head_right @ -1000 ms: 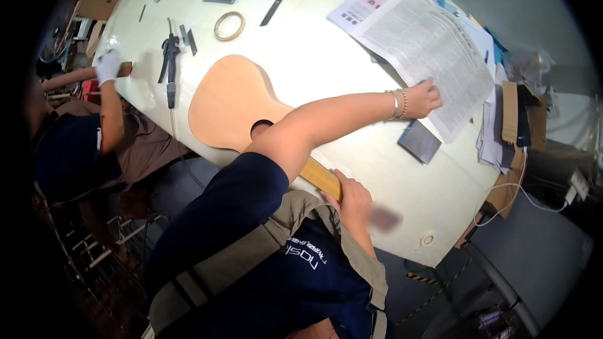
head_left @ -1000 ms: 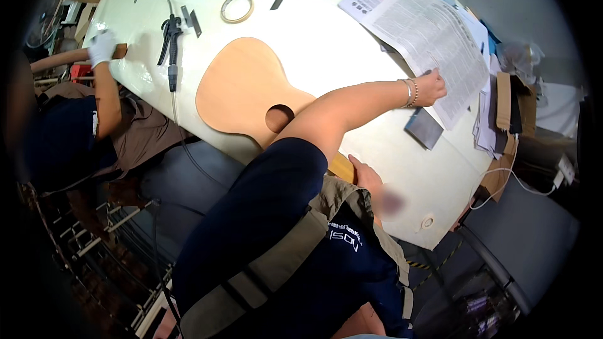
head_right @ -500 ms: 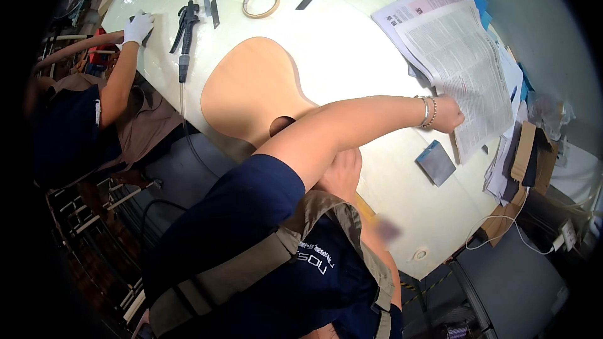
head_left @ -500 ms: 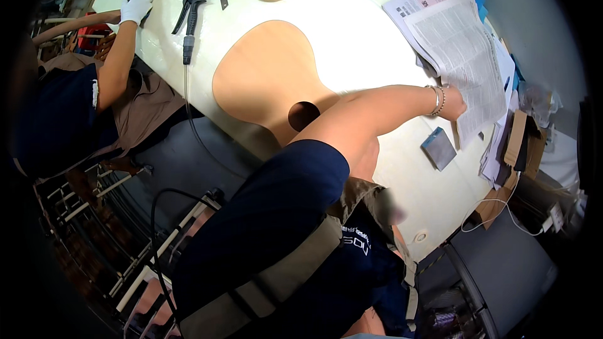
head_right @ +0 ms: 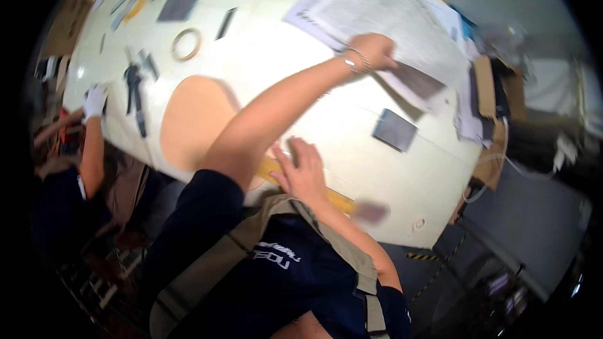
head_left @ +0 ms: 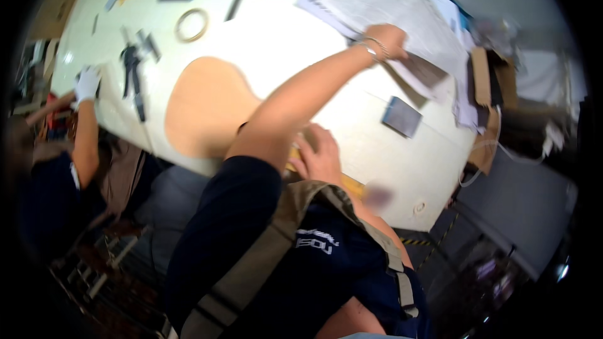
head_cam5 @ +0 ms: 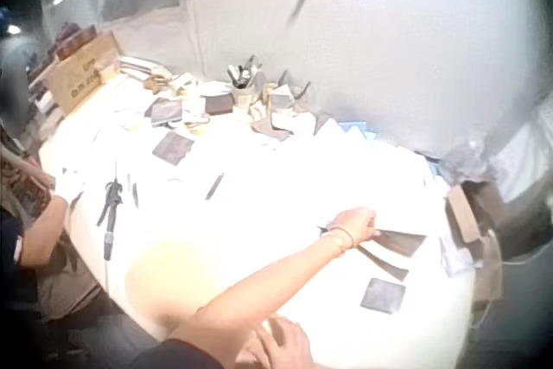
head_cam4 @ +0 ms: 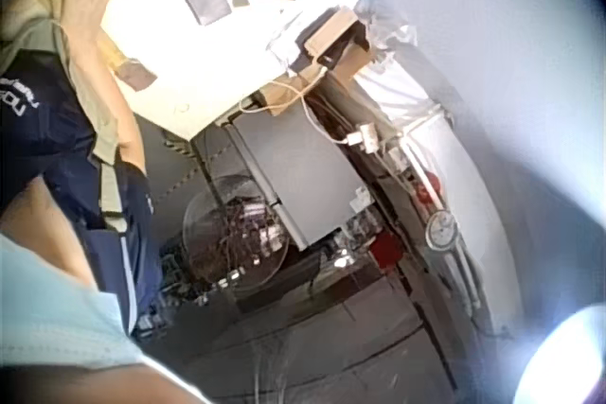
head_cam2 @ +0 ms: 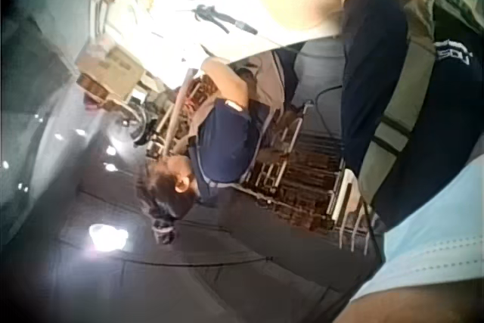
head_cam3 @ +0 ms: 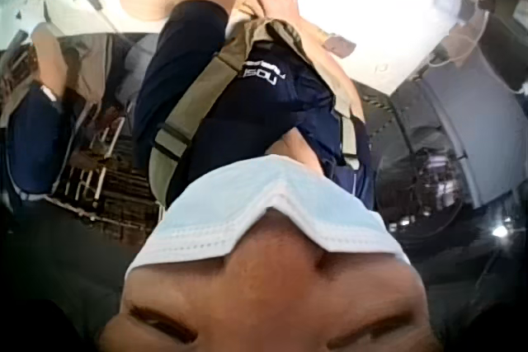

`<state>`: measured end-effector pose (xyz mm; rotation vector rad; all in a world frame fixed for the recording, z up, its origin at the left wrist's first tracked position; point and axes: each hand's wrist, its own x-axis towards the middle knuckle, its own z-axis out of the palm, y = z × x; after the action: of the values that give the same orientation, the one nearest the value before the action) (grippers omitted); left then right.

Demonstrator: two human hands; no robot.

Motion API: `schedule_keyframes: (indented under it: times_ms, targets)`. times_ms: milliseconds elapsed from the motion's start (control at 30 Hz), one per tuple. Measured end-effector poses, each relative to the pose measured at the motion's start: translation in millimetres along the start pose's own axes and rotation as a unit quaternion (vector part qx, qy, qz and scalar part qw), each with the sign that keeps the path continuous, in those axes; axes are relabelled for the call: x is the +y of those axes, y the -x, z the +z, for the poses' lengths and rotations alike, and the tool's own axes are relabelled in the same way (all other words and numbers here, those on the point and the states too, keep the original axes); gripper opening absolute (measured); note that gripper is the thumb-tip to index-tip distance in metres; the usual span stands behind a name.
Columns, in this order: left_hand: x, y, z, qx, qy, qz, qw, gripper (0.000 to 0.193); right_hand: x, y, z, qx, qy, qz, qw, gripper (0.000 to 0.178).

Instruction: The person applies tape to the edges of a ukulele body, wipes down the body and neck with a cloth, and places the instrument on a storage rack.

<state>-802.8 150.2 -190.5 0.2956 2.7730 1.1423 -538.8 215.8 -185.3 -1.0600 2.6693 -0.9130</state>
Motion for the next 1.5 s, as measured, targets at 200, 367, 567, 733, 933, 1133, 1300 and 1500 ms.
schedule_keyframes:
  times_ms: [200,367,567,733,933,1133,1300,1500]
  targets:
    - [-23,-11,0,0.086,0.257,-0.074,0.960,0.022,-1,2,-10,0.024,-0.061,0.012,0.998,0.056]
    - [-11,-15,-25,0.111,0.407,-0.150,0.894,0.029,4,6,-4,0.076,-0.095,0.010,0.993,0.050]
    - [13,18,-93,0.173,0.383,-0.024,0.907,0.042,19,8,-29,0.204,-0.136,0.049,0.968,0.056]
    - [52,172,-118,0.008,0.401,-0.032,0.915,0.054,51,-8,-95,0.446,0.089,-0.042,0.890,0.068]
    - [78,307,-84,0.011,0.351,0.070,0.934,0.076,17,-14,-142,0.385,0.139,-0.041,0.912,0.013]
    - [47,351,-67,0.218,0.253,0.041,0.942,0.052,-22,22,-72,0.006,-0.840,0.184,0.511,0.024]
    - [61,366,-48,0.058,0.226,0.092,0.968,0.091,-44,33,-68,-0.228,-0.846,0.282,0.391,0.034]
    - [76,379,-41,0.066,0.116,0.116,0.984,0.058,-46,51,-85,-0.273,-0.578,0.358,0.681,0.034]
